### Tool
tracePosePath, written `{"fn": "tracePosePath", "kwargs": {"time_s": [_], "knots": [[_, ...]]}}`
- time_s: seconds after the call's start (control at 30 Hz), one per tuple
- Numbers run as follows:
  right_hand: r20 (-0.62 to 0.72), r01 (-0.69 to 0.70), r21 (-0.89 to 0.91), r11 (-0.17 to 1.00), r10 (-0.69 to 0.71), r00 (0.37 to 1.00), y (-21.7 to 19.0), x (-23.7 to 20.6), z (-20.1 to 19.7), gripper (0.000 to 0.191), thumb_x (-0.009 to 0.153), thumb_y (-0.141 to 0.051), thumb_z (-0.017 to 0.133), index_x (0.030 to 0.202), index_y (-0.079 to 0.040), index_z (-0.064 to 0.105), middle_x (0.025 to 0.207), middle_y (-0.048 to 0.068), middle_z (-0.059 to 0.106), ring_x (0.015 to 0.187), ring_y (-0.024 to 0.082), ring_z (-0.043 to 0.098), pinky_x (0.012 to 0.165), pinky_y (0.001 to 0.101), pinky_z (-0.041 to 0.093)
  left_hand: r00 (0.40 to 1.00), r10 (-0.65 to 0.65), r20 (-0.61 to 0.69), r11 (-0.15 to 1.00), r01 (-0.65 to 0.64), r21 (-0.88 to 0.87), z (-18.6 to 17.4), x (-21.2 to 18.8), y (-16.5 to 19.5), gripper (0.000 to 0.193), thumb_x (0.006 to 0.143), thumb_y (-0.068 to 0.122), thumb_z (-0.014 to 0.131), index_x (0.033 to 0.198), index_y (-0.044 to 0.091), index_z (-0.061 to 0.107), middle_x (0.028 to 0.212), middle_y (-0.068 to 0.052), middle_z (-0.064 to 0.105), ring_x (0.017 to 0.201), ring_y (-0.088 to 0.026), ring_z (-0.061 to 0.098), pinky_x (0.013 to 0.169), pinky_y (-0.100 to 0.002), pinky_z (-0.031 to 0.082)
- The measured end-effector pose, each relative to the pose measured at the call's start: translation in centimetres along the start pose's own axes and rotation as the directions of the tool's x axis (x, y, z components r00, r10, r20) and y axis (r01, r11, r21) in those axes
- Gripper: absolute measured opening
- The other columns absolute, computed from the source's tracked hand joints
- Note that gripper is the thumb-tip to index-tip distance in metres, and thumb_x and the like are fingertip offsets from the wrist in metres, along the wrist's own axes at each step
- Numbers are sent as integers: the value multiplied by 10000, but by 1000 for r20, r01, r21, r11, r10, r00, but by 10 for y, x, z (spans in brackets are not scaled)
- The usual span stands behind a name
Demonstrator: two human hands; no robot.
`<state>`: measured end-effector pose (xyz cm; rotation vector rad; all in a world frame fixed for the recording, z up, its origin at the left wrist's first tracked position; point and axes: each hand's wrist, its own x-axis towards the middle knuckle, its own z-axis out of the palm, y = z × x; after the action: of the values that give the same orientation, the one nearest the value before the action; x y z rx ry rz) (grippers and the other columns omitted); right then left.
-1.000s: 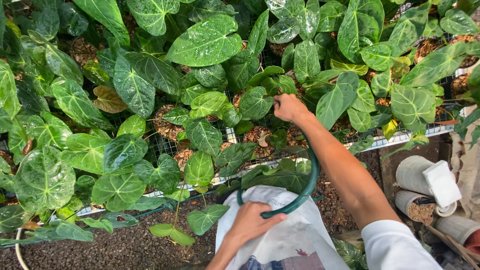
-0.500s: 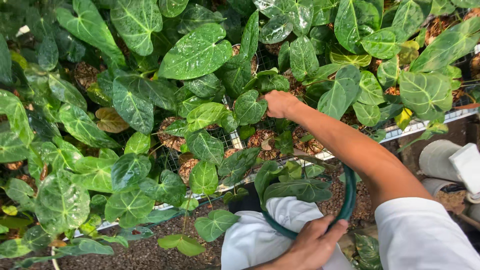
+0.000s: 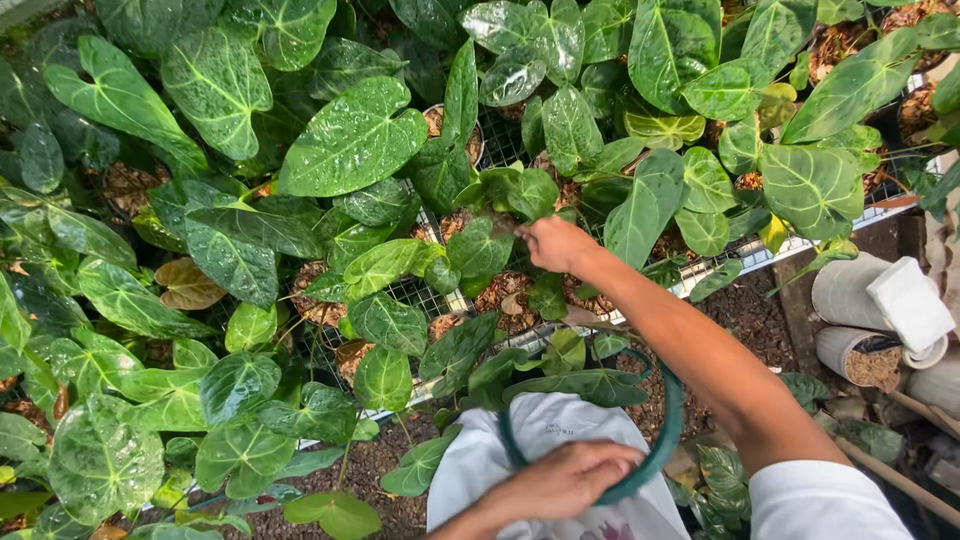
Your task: The person waters a collection of potted plants arranged on metal shelving using a green hose. They move the hose nozzle from plant to plant, directing water onto the leaves and soil of each pot.
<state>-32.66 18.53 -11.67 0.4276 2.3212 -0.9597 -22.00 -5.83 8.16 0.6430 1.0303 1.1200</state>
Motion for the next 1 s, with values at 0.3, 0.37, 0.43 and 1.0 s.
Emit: {"fn": "tracePosePath", "kwargs": {"time_s": [0.3,0.37,0.43,1.0], "knots": [[-63,116,-205,972,-131,989,4,-19,8,245,901,-137,560,1024,-27,741,990,234,738,887,411,722,828,497,606,843,112,-526,882,160,443,-159,58,-17,228,1025,169,537,1140,36,681,1454,-134,675,1174,-304,713,1030,-394,551],[-126,116,-193,974,-142,982,5,-19,3,247,904,-133,559,1033,-26,740,1021,224,738,890,412,724,816,501,605,846,12,-533,770,332,544,-190,71,-23,475,1012,194,558,1461,44,525,1454,-217,555,1343,-376,546,1145,-431,404],[-189,96,-152,984,-124,974,5,-20,-2,269,922,-125,547,1092,-26,729,1057,221,736,874,422,724,795,516,598,756,73,-650,767,374,521,-213,70,-28,528,1001,137,509,1516,29,464,1534,-214,490,1413,-358,506,1195,-424,355],[-162,-8,-142,990,-15,987,-15,-23,-24,409,925,-141,525,1292,-115,704,1052,242,727,902,424,710,859,495,583,494,-46,-868,918,364,159,-215,45,-46,593,1005,265,504,1565,120,370,1673,-141,286,1119,-289,703,1033,-399,494]]}}
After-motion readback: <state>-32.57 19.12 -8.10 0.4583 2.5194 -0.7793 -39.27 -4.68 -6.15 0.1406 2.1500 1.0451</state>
